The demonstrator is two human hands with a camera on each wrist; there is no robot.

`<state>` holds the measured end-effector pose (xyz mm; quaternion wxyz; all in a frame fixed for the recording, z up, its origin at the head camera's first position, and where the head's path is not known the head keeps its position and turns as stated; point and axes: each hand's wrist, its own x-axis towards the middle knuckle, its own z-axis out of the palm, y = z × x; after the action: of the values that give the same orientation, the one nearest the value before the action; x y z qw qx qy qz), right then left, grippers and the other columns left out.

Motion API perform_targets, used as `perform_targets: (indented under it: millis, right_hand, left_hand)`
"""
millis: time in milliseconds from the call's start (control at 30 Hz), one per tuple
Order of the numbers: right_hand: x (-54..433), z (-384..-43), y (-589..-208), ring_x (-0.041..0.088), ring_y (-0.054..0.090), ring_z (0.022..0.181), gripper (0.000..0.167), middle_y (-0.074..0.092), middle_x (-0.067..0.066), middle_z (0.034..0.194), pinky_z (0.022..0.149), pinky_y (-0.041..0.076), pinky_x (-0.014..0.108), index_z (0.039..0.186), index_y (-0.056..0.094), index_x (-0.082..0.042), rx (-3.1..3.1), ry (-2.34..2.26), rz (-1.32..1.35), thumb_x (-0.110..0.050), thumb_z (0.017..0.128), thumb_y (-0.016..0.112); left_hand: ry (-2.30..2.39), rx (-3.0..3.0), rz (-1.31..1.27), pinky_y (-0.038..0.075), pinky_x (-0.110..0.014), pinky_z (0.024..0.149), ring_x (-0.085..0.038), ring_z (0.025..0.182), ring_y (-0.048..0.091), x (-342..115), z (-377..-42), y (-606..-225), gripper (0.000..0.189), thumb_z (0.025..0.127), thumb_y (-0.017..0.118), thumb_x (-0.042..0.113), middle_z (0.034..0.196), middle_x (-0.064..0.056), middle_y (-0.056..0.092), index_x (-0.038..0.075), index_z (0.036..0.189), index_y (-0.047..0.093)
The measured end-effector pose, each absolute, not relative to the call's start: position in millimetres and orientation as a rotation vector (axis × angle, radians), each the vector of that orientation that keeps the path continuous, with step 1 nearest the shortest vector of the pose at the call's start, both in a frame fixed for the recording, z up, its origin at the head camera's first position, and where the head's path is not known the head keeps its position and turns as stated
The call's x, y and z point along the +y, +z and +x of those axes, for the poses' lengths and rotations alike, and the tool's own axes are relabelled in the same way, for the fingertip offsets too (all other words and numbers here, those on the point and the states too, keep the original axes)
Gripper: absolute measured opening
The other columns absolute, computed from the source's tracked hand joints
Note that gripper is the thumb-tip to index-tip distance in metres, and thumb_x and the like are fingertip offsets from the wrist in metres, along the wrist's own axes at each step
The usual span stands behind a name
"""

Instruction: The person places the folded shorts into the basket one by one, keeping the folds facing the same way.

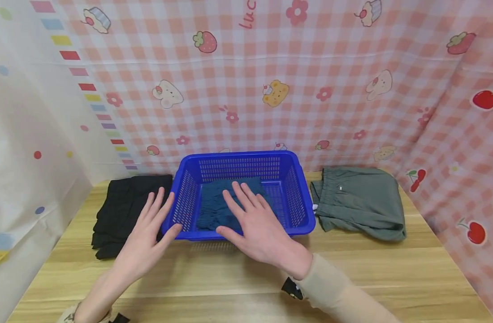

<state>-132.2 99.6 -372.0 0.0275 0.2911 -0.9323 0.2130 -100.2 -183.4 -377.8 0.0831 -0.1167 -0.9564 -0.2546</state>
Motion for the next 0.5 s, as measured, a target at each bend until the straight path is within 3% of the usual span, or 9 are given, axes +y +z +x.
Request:
perform_targets:
  millis: [267, 500]
  right_hand:
    - [82.7, -117.6, -382.3, 0.029, 0.011, 0.168, 0.079, 0.010, 0.005, 0.180, 0.132, 0.023, 0.063, 0.169, 0.017, -0.023, -2.893, 0.698, 0.913, -0.058, 0.107, 0.050]
    - [60.9, -109.9, -389.1, 0.029, 0.010, 0.168, 0.080, 0.007, 0.004, 0.180, 0.133, 0.022, 0.062, 0.170, 0.017, -0.022, -2.864, 0.683, 0.955, -0.060, 0.107, 0.047]
  left_hand:
    - [-0.800, -2.789, -0.310, 0.025, -0.076, 0.123, -0.046, 0.166, 0.009, -211.0, -82.4, -385.6, 0.072, 0.106, 0.060, 0.038, 0.178, -0.015, 0.017, 0.021, 0.168, 0.028]
    - [-0.910, -2.730, -0.278, 0.017, -0.081, 0.121, -0.042, 0.167, 0.004, -239.2, -74.0, -389.6, 0.073, 0.107, 0.060, 0.034, 0.179, -0.011, 0.012, 0.025, 0.169, 0.024]
